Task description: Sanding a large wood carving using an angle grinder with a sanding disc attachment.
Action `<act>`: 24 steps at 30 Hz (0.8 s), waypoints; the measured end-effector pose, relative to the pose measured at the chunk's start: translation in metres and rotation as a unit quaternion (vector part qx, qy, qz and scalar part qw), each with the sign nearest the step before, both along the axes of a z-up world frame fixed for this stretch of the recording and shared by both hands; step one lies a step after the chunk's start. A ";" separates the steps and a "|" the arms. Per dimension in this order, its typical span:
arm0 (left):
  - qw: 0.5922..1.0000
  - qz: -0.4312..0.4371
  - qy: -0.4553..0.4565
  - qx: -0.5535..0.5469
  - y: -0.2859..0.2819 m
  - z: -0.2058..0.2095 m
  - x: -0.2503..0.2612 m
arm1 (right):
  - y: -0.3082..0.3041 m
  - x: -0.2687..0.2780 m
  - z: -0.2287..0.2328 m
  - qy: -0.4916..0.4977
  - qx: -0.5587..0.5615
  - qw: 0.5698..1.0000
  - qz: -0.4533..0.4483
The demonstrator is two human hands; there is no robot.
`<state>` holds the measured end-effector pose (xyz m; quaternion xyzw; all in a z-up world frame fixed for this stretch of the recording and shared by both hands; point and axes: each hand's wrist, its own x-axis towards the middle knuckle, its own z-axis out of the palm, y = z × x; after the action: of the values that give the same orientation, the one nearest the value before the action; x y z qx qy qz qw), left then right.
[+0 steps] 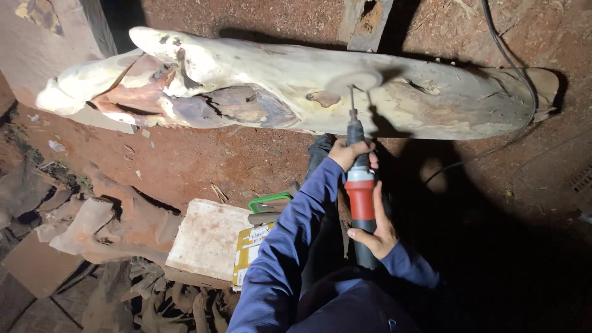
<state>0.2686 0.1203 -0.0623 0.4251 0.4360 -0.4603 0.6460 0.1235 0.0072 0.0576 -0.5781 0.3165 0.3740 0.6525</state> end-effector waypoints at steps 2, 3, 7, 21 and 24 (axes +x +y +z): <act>1.000 -0.027 0.003 -0.007 -0.006 0.003 -0.008 | 0.001 -0.004 0.014 0.004 -0.033 0.999 0.006; 1.000 -0.027 0.004 -0.007 -0.006 0.005 -0.005 | -0.001 -0.006 0.010 0.004 -0.033 0.999 0.006; 1.000 0.014 0.005 -0.010 -0.007 0.003 0.004 | -0.012 -0.001 -0.009 -0.016 -0.039 0.999 0.022; 1.000 0.008 -0.007 0.014 0.000 0.008 0.016 | -0.011 0.011 -0.020 0.002 -0.011 0.999 0.042; 0.998 0.041 -0.027 0.035 0.009 0.000 0.018 | -0.005 0.016 -0.026 -0.031 -0.015 0.998 0.048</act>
<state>0.2861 0.1296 -0.0624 0.4413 0.4516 -0.4062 0.6605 0.1394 0.0026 0.0312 -0.6138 0.2738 0.3819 0.6344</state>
